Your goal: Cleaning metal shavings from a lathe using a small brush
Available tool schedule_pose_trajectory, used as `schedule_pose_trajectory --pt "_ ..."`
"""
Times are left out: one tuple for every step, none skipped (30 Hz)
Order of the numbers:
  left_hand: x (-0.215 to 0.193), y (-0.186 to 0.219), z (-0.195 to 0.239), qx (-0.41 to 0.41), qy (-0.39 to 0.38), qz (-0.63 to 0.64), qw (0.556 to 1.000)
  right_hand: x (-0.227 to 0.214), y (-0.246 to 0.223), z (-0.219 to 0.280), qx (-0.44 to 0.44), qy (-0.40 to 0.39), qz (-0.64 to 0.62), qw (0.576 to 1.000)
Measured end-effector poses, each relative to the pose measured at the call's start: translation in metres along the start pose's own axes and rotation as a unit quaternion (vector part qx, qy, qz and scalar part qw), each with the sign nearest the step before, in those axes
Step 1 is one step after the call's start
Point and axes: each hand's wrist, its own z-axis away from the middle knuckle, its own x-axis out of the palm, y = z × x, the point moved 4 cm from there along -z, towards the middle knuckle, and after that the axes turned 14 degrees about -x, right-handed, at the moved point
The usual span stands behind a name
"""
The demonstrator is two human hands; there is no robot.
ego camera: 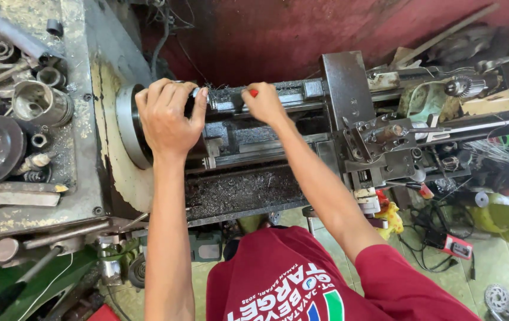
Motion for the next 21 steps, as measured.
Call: schedule_pose_trajectory --pt "0.001 0.0 0.0 0.0 0.002 0.001 1.0 -0.015 0.016 0.0 -0.001 0.001 0.002 1.0" --pt "0.002 -0.001 -0.001 0.002 0.003 0.0 1.0 -0.031 0.033 0.001 0.033 -0.003 0.106 0.994" --pt "0.001 -0.001 0.001 0.002 0.001 -0.002 1.0 -0.046 0.05 0.005 0.067 -0.009 0.207 0.976" --pt "0.001 -0.002 0.001 0.001 0.0 -0.003 1.0 -0.049 0.067 0.005 0.067 -0.011 0.207 0.976" --pt "0.001 -0.002 0.001 0.004 0.002 -0.002 1.0 -0.053 0.085 0.007 0.08 -0.019 0.233 0.969" --pt "0.002 -0.002 0.001 0.008 0.004 -0.001 1.0 -0.057 0.102 0.008 0.093 -0.028 0.259 0.961" --pt "0.002 -0.002 0.001 0.009 0.006 0.0 1.0 -0.05 0.096 0.011 0.091 -0.025 0.26 0.961" --pt "0.002 -0.003 0.0 0.008 0.006 -0.003 1.0 -0.043 0.089 0.014 0.086 -0.021 0.231 0.969" --pt "0.001 -0.003 0.002 0.006 0.004 -0.006 1.0 -0.034 0.082 0.019 0.081 -0.018 0.2 0.976" --pt "0.003 -0.003 0.0 0.006 0.004 -0.007 1.0 -0.034 0.067 0.016 0.08 -0.018 0.2 0.976" --pt "0.003 -0.003 0.001 0.006 0.005 -0.007 1.0 -0.028 0.05 0.017 0.046 -0.026 0.128 0.99" --pt "0.003 -0.004 0.002 0.006 0.005 -0.007 1.0 -0.022 0.032 0.018 0.012 -0.034 0.054 0.998" --pt "0.002 -0.003 0.002 0.005 0.008 -0.01 1.0 -0.027 0.022 0.02 0.008 -0.035 0.053 0.998" --pt "0.001 -0.002 0.002 0.003 0.006 -0.005 1.0 -0.032 0.012 0.021 0.012 -0.04 -0.001 0.999" --pt "0.001 -0.001 0.003 0.0 0.001 0.001 1.0 -0.036 0.003 0.024 0.018 -0.046 -0.054 0.997" --pt "0.001 -0.002 0.001 -0.002 0.002 -0.001 1.0 -0.042 0.03 0.013 0.017 -0.049 -0.055 0.997" --pt "0.001 -0.002 0.001 0.0 0.002 -0.004 1.0 -0.049 0.059 0.006 0.042 -0.052 0.056 0.996" --pt "0.001 -0.002 0.001 0.003 0.002 -0.007 1.0 -0.058 0.089 -0.001 0.065 -0.055 0.166 0.982" --pt "0.001 -0.002 0.002 0.001 0.001 -0.009 1.0 -0.06 0.099 0.001 0.064 -0.057 0.166 0.982" --pt "0.001 -0.002 0.002 0.001 0.0 -0.008 1.0 -0.064 0.11 0.003 0.094 -0.056 0.186 0.976" --pt "0.002 -0.002 0.001 0.004 0.0 -0.005 1.0 -0.07 0.122 0.004 0.125 -0.052 0.206 0.969"
